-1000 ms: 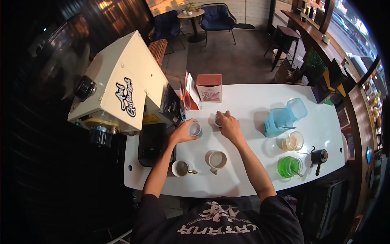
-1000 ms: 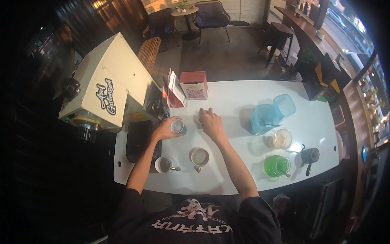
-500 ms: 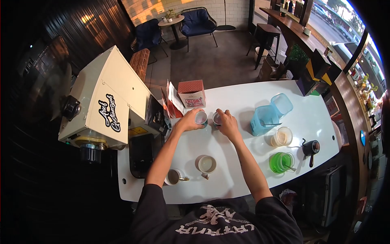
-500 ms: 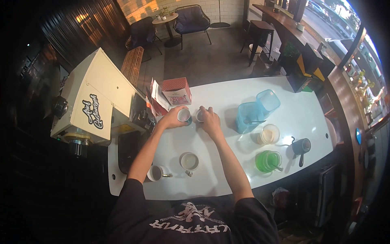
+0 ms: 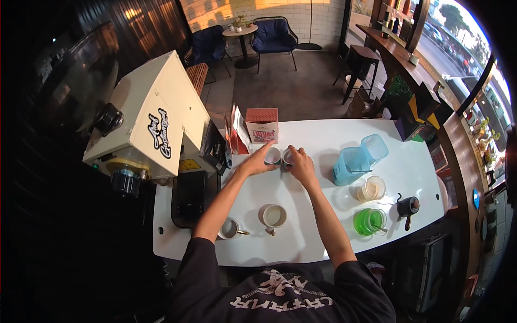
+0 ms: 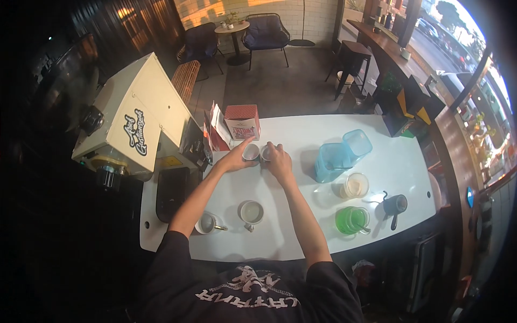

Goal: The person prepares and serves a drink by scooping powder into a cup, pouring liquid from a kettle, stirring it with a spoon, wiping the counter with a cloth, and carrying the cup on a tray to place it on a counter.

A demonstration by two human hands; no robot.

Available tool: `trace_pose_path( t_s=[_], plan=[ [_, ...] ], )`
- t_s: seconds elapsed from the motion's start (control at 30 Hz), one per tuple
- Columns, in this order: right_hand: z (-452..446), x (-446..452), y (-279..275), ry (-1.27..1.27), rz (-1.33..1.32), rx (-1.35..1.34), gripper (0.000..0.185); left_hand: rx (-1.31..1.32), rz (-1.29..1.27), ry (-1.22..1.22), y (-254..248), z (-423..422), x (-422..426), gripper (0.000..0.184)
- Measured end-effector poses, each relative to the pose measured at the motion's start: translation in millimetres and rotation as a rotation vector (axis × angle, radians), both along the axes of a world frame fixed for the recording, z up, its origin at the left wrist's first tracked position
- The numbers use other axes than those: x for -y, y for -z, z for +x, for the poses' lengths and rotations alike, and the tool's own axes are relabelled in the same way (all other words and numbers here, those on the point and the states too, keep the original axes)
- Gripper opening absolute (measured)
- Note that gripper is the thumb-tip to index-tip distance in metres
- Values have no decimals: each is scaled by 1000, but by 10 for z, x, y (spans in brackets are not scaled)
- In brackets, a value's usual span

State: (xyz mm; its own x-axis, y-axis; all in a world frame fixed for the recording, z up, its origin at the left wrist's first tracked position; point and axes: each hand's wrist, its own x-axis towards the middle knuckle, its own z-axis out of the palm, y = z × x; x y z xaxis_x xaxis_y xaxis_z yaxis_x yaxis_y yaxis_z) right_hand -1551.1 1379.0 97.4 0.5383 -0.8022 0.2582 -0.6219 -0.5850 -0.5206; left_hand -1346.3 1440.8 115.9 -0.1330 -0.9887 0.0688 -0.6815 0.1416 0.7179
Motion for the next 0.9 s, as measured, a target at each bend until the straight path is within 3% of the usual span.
trace_pose_path(
  t_s=[0.1,0.17,0.23,0.3,0.37,0.43,0.5,0.57,0.67,0.7,0.9],
  plan=[
    [-64,-35,18,-14,-8,39,93,61,-199,-34,-80,-72,-162,97],
    [-176,-204,-71,-16,16,77,98,-123,-188,-88,-274,-40,-407,92],
    [-347,-441,-157,87,69,164,90,-406,130,-53,-530,113,-843,90],
    [-570,-617,-13,77,158,226,88,-367,213,-66,-739,264,-1372,93],
    [-800,-812,-68,-112,378,93,88,-196,96,-35,-821,321,-1929,89],
    [-904,-1066,-156,-156,455,87,89,-122,164,-68,-989,155,-2324,95],
    [-953,-1259,-201,-196,532,77,90,-53,232,-95,-921,11,-2585,101],
    [-928,-1429,-220,-228,525,95,97,-99,130,-290,-710,-199,-2689,107],
    [-819,-1587,-175,-302,427,122,103,20,47,-433,-379,-383,-2690,107],
    [-768,-1627,-143,-320,416,167,108,32,-16,-500,-488,-471,-2646,101],
    [-613,-1748,-175,-333,357,105,112,17,-20,-445,-421,-348,-2463,87]
  ],
)
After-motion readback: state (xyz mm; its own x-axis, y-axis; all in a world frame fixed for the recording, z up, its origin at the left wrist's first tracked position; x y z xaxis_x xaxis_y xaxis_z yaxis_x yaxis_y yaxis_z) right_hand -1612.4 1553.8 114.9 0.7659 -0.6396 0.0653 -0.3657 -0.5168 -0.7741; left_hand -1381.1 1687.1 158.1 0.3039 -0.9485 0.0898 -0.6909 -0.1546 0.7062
